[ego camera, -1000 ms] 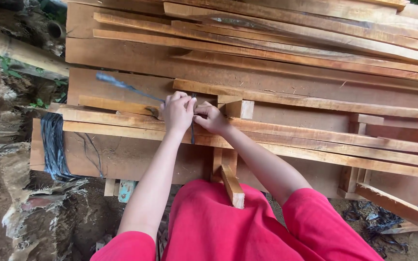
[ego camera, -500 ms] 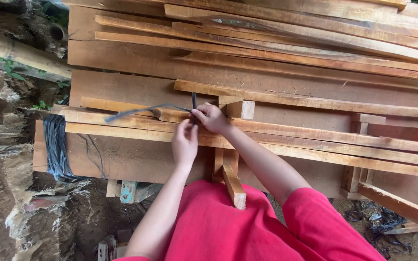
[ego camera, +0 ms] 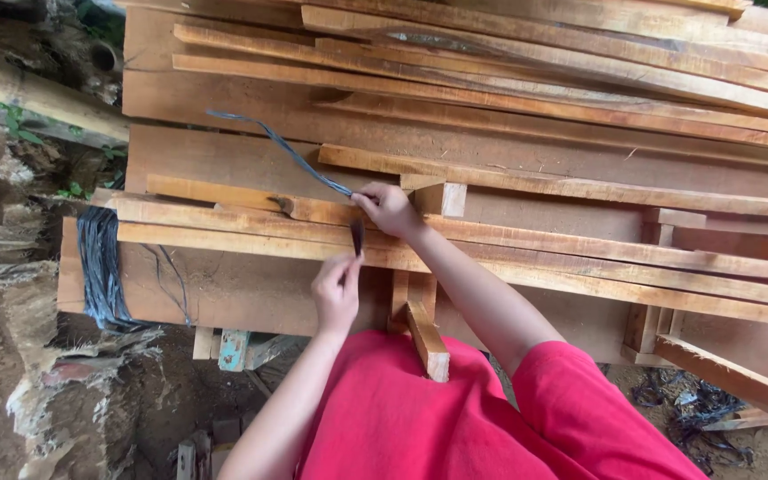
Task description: Tying together long pieces of wood into bundles using black plastic strips.
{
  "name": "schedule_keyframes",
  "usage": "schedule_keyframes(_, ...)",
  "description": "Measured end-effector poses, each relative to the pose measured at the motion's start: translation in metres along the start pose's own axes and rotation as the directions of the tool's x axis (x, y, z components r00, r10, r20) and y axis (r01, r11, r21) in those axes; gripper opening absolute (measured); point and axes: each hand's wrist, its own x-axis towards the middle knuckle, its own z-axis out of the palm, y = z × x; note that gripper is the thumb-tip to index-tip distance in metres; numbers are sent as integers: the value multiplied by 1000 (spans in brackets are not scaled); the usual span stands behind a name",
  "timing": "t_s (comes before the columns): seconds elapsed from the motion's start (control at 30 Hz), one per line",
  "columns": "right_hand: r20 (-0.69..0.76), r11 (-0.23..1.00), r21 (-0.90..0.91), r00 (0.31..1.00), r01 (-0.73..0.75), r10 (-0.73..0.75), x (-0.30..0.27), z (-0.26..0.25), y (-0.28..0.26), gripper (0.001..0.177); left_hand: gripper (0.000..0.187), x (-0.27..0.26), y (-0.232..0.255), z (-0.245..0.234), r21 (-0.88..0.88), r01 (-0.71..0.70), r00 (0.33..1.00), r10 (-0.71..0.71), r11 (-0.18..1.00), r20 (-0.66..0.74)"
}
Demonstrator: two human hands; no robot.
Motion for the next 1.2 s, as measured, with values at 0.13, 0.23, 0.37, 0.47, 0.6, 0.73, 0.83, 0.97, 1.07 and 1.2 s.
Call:
schedule_keyframes(0.13, -8, 994, 36, 995, 99, -98, 3, -1, 13, 9, 11, 49, -11, 19, -40, 146, 989, -147, 989, -33)
schedule_keyframes(0.23, 5, 994, 60, 996, 91, -91, -1, 2, 11, 13, 10, 71, -30, 34, 61, 202, 979, -204, 977, 18)
schedule_keyframes(0.37, -11, 989, 151, 1000, -2, 3, -4, -5, -5, 12, 10, 77, -36, 41, 206, 286, 953, -300, 936, 37)
schedule_keyframes(0.47, -28, 990, 136, 999, -24, 28, -4, -7, -12, 10, 12, 81, -38, 41, 270, 297, 941, -329, 916, 84)
schedule_keyframes(0.6, -39, 984, 115, 989, -137, 142, 1, 0, 11, 19, 23, 87, -70, 48, 336, 444, 821, -527, 831, 219)
schedule_keyframes(0.73, 3, 970, 199, 989, -143, 145, 4, -6, 3, 23, 46, 108, -68, 42, 285, 637, 647, -698, 716, 308)
schedule_keyframes(0.83, 55, 959, 224, 985, -172, 164, 2, -5, -1, 24, 34, 106, -61, 42, 223, 582, 735, -623, 782, 266)
schedule_keyframes(0.97, 53, 961, 231, 988, -153, 144, 5, -4, 2, 25, 30, 92, -9, 30, 154, 419, 891, -438, 895, 122)
schedule_keyframes(1.07, 42, 967, 196, 987, -160, 154, 7, -5, 2, 25, 25, 74, 0, 32, 102, 267, 961, -272, 958, 42)
schedule_keyframes(1.2, 37, 980, 135, 989, -144, 140, 6, -3, 2, 17, 13, 69, 5, 32, 98, 154, 987, -157, 983, 24)
